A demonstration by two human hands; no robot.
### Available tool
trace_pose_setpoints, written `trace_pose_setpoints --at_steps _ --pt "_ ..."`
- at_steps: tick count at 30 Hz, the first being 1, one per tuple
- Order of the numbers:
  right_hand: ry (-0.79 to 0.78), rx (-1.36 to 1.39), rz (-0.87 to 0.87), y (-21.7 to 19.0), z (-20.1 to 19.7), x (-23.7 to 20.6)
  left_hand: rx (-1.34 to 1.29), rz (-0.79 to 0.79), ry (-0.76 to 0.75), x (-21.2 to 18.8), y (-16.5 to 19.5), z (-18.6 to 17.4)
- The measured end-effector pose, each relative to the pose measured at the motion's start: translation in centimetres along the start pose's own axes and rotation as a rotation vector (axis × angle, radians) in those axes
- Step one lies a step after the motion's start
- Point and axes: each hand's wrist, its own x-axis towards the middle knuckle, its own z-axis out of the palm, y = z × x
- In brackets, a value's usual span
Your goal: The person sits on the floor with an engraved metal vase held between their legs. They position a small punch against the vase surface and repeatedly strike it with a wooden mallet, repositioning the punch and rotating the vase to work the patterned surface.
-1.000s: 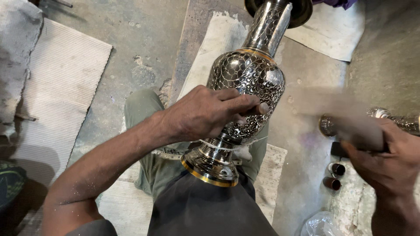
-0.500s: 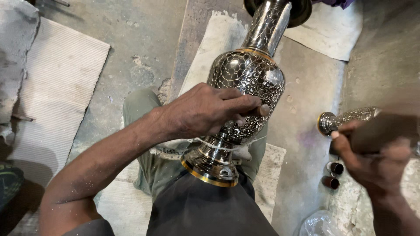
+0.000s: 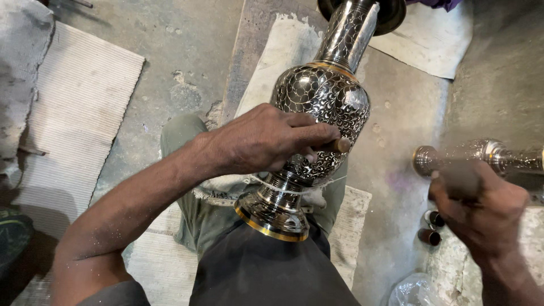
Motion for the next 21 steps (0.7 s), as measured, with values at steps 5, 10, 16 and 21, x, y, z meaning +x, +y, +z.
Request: trace_pose_setpoints --at_steps 5,10,16,21 --pt "0.046 0.032 -0.05 0.2 -0.2 0.1 -0.065 0.044 0.008 -0.1 -0.2 -0.2" --pt "0.056 -0.037 -0.043 0.4 0.0 -0.4 -0.019 0.01 0.007 0.3 0.0 0.3" --pt "0.087 0.341 0.063 0.2 0.4 -1.1 -0.103 -0.066 -0.002 0.3 1.0 0.4" --pt "0.088 0.187 -0.005 0.0 0.0 -0.4 -0.043 -0.1 -0.03 0.7 1.3 0.3"
